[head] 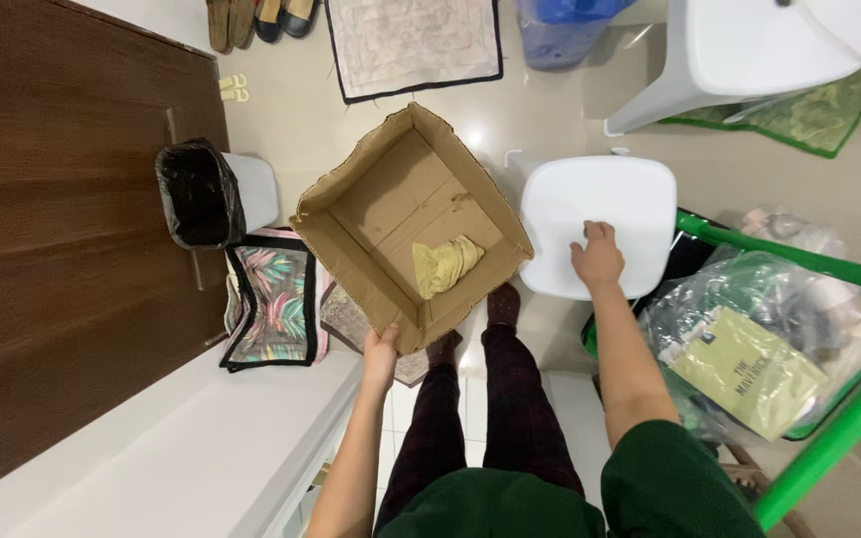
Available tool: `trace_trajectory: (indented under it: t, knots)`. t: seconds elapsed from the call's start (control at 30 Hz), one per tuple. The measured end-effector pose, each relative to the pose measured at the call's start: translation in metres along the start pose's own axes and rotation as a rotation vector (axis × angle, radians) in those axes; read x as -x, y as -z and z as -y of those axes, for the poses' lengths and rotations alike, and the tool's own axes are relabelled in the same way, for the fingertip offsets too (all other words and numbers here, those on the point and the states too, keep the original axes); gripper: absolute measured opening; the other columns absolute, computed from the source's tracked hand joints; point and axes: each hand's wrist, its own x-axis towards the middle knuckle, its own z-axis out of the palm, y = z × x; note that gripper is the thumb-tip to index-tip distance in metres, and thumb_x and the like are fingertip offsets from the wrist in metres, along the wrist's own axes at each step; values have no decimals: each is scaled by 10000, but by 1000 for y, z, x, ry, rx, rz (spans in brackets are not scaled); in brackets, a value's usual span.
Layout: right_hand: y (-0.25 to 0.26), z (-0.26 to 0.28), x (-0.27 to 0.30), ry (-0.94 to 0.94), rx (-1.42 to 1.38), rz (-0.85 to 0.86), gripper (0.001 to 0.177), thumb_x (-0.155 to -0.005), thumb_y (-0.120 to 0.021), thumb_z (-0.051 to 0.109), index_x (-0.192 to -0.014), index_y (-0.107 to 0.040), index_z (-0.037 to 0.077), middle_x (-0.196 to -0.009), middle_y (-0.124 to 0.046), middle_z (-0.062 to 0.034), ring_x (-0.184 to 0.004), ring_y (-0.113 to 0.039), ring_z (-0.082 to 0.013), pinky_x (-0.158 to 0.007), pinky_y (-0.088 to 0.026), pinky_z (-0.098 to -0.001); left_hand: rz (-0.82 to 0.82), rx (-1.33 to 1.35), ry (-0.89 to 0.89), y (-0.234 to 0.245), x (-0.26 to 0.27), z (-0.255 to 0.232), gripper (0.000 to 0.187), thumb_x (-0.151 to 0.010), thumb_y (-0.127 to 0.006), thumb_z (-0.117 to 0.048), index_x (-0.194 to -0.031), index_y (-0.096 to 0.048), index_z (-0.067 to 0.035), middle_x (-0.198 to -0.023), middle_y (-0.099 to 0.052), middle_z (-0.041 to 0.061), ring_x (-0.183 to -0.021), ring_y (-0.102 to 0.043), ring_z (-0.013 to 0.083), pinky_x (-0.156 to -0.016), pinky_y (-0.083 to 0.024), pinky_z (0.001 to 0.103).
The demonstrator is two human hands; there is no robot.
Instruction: The person organizes bathroom items by transferring them from a cardboard box to a plastic storage rack. They place a mirror, hairbrush, comb, toothbrush, and a yellow packet onto the rack, then discard the empty box and a cloth into a trash bin.
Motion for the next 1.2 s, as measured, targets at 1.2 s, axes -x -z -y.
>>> trace_trajectory:
  t: [1.2]
  knots:
    - [49,193,208,501,698,656,549,-914,-685,403,-1420,-542,245,-1349,-646,-111,-1236,-621,-322,-984,-525,-463,139,-354,-298,27,209,-28,535,-965,-525,-159,-1489,-478,-59,-1170,-681,306,-1169,-646,420,-973,-511,455]
